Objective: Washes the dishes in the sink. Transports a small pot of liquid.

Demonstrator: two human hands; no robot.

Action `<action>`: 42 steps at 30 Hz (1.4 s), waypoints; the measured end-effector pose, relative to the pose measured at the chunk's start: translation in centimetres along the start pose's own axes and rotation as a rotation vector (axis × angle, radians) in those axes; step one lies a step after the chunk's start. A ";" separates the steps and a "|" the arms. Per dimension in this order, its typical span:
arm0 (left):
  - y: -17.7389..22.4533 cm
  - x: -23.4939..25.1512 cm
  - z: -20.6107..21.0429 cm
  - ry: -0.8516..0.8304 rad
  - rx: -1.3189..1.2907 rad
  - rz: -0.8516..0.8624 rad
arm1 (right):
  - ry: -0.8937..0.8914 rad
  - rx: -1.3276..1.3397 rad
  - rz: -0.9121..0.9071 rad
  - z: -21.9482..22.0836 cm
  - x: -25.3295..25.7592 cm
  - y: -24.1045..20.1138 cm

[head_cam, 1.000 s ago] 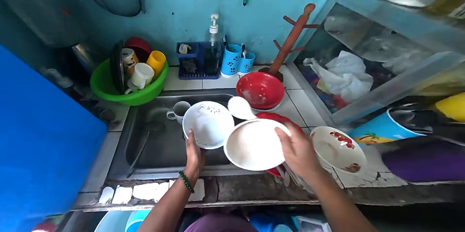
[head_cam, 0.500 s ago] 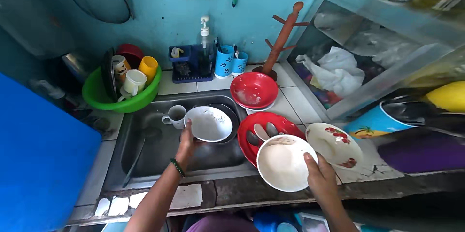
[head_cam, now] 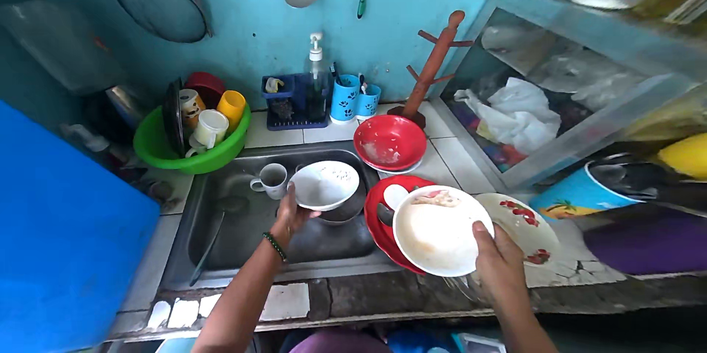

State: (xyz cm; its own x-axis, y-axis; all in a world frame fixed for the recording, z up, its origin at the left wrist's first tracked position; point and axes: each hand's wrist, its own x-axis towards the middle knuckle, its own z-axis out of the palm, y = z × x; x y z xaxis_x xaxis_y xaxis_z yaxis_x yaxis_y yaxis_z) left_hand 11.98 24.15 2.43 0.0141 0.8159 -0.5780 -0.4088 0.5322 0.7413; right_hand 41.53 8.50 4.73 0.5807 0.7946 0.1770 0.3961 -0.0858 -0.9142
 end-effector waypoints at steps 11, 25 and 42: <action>3.0 -0.6 2.4 -0.010 1.584 1.149 | 0.070 0.121 -0.015 -0.7 1.6 0.7; -3.8 -6.6 5.1 -0.101 0.174 0.450 | -0.334 0.235 0.040 6.7 2.0 -6.0; -5.2 -6.7 5.5 -0.031 0.152 0.357 | -0.482 -0.692 -0.237 3.3 0.3 3.8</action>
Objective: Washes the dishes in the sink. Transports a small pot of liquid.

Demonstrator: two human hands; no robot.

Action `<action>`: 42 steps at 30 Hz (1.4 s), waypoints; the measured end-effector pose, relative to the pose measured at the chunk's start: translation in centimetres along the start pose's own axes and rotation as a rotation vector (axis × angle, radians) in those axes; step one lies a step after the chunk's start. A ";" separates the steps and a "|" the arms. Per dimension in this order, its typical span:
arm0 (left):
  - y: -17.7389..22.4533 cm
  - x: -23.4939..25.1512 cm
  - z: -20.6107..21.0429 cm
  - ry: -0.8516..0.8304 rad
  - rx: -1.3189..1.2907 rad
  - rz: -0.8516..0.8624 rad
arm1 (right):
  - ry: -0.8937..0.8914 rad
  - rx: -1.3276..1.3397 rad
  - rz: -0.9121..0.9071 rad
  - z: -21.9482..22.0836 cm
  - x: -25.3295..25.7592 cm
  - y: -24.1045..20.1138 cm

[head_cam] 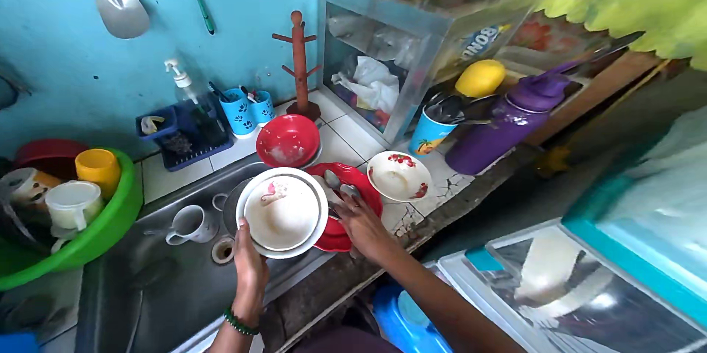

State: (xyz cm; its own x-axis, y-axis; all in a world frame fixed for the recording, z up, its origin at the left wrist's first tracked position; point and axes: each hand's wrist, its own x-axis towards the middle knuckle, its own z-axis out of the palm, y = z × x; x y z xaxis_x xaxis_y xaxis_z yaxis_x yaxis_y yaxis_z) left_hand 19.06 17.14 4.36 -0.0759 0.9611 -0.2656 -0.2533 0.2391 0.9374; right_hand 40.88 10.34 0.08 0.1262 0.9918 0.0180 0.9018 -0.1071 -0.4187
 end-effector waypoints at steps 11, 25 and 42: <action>-1.9 -0.1 4.3 -0.060 0.037 -0.033 | -0.088 0.199 0.141 -2.8 1.8 0.1; -2.5 0.7 5.7 -0.140 0.153 -0.105 | 0.621 0.393 0.601 -5.9 -0.7 9.9; 0.5 1.6 4.2 -0.434 0.989 -0.051 | 0.541 0.899 0.578 -9.0 0.1 10.6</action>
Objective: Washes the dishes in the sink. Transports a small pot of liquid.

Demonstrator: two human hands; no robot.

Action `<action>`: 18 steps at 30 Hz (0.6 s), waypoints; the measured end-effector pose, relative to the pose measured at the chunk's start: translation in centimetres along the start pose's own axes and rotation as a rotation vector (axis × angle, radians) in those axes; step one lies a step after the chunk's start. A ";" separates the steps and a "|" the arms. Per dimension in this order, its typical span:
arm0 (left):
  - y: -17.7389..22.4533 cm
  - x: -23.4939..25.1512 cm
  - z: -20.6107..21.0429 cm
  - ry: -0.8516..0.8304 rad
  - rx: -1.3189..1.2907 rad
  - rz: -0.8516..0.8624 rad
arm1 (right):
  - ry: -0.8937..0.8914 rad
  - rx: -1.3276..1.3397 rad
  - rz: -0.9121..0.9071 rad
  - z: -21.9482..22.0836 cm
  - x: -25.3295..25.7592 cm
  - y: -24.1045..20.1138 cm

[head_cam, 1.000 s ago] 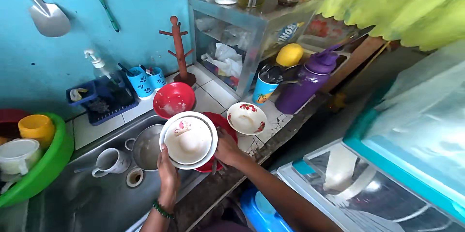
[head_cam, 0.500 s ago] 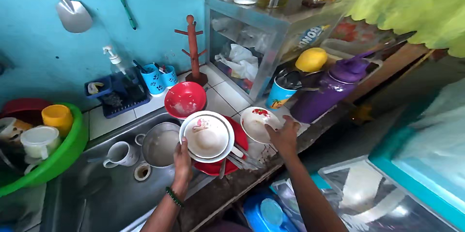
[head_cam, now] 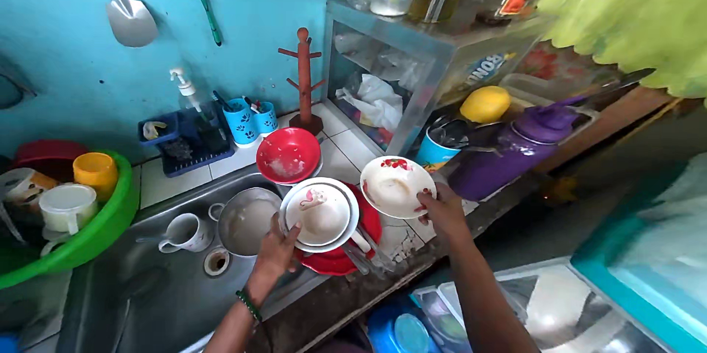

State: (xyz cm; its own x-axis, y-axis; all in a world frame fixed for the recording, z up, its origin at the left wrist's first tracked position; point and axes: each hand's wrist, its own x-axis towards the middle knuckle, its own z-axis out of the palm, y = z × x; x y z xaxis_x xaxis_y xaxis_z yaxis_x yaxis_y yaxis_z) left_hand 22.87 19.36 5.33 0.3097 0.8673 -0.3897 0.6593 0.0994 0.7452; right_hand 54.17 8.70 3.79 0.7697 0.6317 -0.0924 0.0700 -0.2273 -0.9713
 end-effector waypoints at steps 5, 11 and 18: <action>0.5 -2.5 -0.8 0.229 0.035 0.372 | -0.219 0.071 -0.176 3.2 -3.8 -5.5; 0.9 -4.6 -3.0 -0.054 -0.938 0.214 | -0.547 0.136 -0.196 10.6 -8.0 -8.1; -3.5 -2.2 -8.1 0.487 -0.968 0.065 | -0.718 0.033 -0.368 13.5 -9.8 -8.9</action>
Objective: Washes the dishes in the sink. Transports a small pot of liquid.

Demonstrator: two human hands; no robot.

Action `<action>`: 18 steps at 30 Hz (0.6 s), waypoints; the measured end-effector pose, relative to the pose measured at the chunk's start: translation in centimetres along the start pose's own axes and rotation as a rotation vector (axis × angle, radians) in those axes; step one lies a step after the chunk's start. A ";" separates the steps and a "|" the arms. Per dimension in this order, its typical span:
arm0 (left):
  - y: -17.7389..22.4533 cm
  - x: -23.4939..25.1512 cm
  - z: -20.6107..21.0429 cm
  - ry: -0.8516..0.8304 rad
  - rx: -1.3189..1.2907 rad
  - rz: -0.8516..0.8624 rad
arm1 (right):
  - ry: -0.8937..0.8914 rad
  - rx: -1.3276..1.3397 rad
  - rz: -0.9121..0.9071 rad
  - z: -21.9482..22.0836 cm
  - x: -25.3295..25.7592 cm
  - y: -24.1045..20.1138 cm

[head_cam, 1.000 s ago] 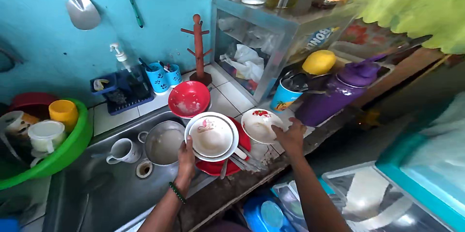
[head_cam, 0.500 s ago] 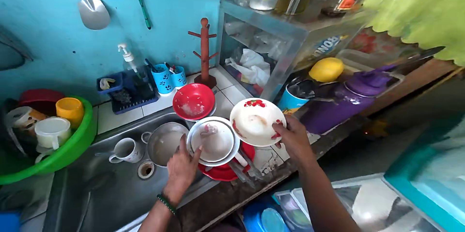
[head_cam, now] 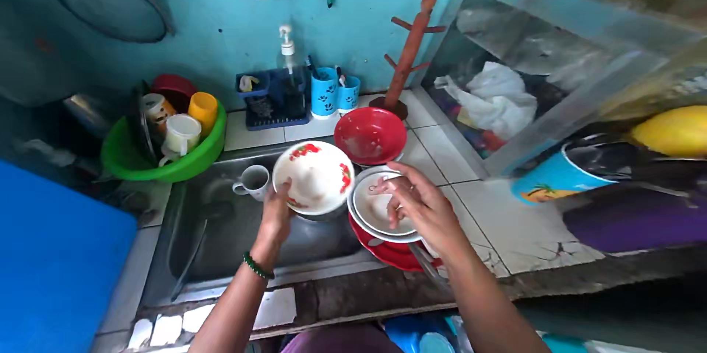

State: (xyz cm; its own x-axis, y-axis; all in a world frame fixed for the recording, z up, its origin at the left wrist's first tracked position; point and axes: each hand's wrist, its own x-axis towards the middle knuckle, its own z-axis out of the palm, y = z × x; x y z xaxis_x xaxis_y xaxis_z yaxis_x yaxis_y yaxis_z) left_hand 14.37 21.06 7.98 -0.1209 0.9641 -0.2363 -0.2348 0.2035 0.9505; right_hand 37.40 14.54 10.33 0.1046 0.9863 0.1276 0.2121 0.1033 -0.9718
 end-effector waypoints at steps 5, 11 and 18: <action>-3.6 6.5 -2.7 0.059 0.472 0.255 | 0.069 0.028 -0.155 -1.1 -1.5 1.5; -5.7 7.7 -0.1 -0.100 0.932 0.163 | 0.083 0.026 -0.151 -2.4 -3.6 2.7; -7.8 9.5 0.1 -0.119 0.765 0.020 | 0.148 0.024 -0.139 -4.3 -5.1 3.9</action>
State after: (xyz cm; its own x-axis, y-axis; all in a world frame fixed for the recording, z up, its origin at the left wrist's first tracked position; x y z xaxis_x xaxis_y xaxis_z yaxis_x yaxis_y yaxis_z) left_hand 15.16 28.70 -1.63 -0.0034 0.9718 -0.2359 0.5027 0.2056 0.8396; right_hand 41.92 9.32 6.70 0.2176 0.9330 0.2866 0.2117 0.2415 -0.9470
